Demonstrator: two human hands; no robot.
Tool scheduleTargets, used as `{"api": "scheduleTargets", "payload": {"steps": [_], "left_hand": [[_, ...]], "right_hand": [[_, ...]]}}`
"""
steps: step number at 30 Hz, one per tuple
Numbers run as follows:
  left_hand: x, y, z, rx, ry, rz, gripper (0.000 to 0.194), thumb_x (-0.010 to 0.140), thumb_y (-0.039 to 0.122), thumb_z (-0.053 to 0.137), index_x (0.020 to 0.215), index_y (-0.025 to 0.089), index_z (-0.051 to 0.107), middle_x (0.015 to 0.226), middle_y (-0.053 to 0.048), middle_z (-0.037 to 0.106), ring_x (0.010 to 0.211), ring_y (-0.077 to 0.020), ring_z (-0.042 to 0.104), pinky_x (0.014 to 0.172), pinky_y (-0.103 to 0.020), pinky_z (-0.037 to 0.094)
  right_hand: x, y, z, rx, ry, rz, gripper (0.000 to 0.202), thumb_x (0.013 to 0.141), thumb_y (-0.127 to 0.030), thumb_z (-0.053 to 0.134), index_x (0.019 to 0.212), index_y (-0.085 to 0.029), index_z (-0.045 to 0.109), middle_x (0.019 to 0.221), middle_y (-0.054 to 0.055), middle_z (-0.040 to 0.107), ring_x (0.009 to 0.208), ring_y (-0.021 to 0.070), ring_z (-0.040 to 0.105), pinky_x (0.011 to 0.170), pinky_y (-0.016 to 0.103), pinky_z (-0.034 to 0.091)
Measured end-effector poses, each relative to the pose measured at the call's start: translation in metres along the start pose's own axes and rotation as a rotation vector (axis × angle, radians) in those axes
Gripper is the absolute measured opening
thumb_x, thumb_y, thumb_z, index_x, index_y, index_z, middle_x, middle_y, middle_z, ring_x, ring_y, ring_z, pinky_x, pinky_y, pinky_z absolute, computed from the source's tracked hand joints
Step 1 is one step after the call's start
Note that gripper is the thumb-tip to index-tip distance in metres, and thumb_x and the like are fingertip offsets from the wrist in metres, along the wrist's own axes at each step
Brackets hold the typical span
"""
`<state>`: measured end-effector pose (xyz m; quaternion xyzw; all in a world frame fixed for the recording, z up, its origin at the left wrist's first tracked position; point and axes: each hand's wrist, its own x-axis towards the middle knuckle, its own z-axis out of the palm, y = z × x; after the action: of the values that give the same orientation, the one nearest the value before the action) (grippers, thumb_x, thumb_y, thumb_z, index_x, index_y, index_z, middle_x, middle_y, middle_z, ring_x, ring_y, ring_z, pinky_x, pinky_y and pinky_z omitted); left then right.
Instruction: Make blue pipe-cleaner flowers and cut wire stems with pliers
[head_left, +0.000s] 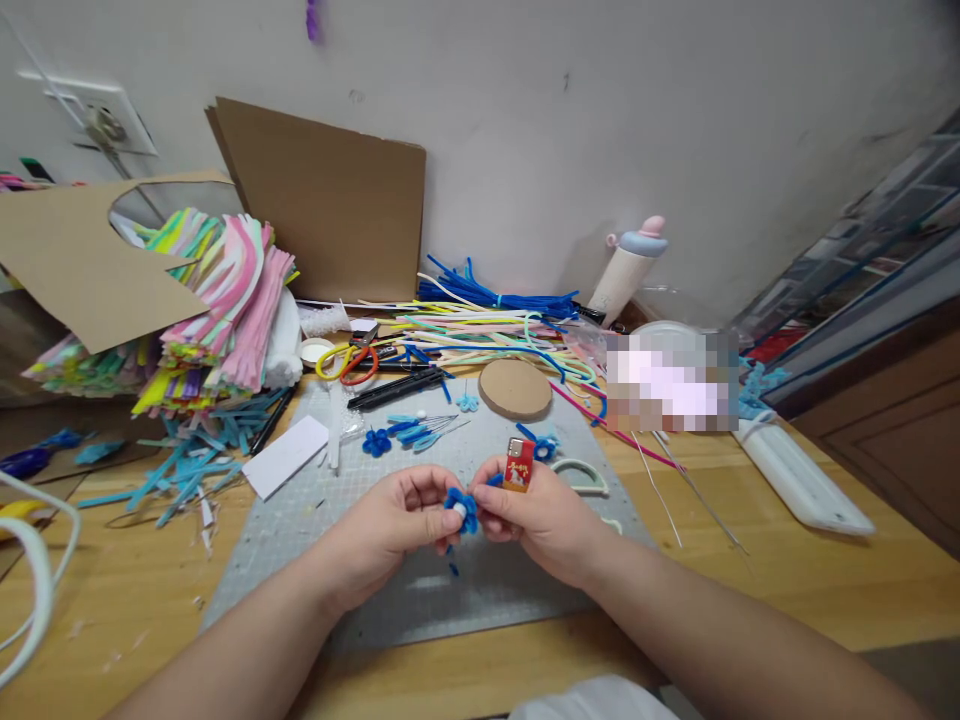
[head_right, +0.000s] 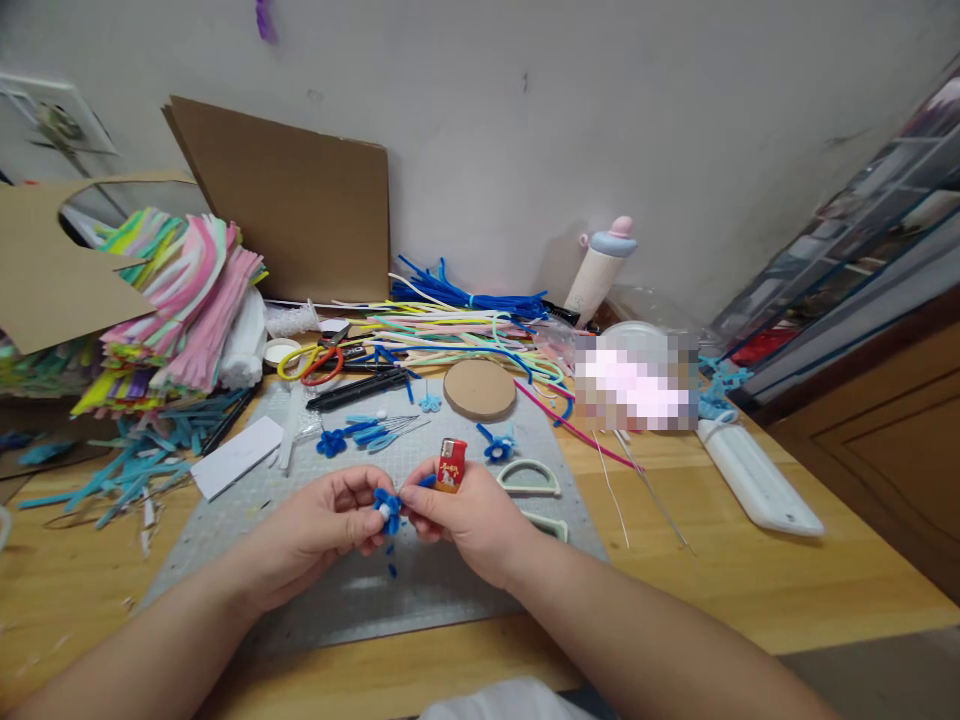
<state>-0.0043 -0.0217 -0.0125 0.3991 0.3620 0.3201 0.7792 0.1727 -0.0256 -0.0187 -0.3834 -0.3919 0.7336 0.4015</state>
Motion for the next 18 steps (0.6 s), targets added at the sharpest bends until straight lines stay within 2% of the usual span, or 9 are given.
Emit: {"api": "scheduleTargets", "payload": {"steps": [3, 9, 13, 18], "left_hand": [[0.0001, -0.0001, -0.0003, -0.056, -0.010, -0.031, 0.030, 0.062, 0.025, 0.079, 0.082, 0.014, 0.061, 0.066, 0.001, 0.060, 0.055, -0.0064, 0.051, 0.054, -0.019, 0.038], [-0.0001, 0.0003, 0.0003, -0.066, -0.006, -0.005, 0.028, 0.064, 0.026, 0.078, 0.083, 0.014, 0.060, 0.069, 0.002, 0.059, 0.056, -0.0057, 0.050, 0.054, -0.019, 0.038], [0.0015, -0.0010, 0.0010, -0.042, -0.039, 0.002, 0.028, 0.066, 0.028, 0.077, 0.085, 0.014, 0.061, 0.070, 0.000, 0.060, 0.057, -0.0065, 0.050, 0.053, -0.019, 0.037], [0.0011, -0.0021, -0.0009, -0.031, -0.023, 0.026, 0.026, 0.065, 0.028, 0.077, 0.081, 0.015, 0.062, 0.066, 0.002, 0.060, 0.055, -0.0061, 0.049, 0.053, -0.019, 0.037]], "right_hand": [[-0.0001, 0.0004, 0.0002, -0.046, 0.043, -0.069, 0.029, 0.067, -0.036, 0.076, 0.073, -0.014, 0.058, 0.052, -0.005, 0.053, 0.046, 0.0062, 0.045, 0.045, 0.019, 0.031], [0.0008, 0.0033, 0.0011, 0.033, 0.013, -0.024, 0.029, 0.068, -0.038, 0.075, 0.074, -0.015, 0.058, 0.050, -0.005, 0.052, 0.045, 0.0060, 0.044, 0.044, 0.019, 0.028], [0.0014, 0.0057, 0.0022, -0.035, 0.081, -0.117, 0.029, 0.067, -0.037, 0.076, 0.072, -0.014, 0.058, 0.050, -0.005, 0.053, 0.045, 0.0069, 0.046, 0.045, 0.020, 0.030], [-0.0001, 0.0047, 0.0020, 0.024, 0.011, -0.056, 0.030, 0.065, -0.036, 0.077, 0.076, -0.014, 0.059, 0.052, -0.005, 0.053, 0.046, 0.0067, 0.045, 0.046, 0.020, 0.030]]}}
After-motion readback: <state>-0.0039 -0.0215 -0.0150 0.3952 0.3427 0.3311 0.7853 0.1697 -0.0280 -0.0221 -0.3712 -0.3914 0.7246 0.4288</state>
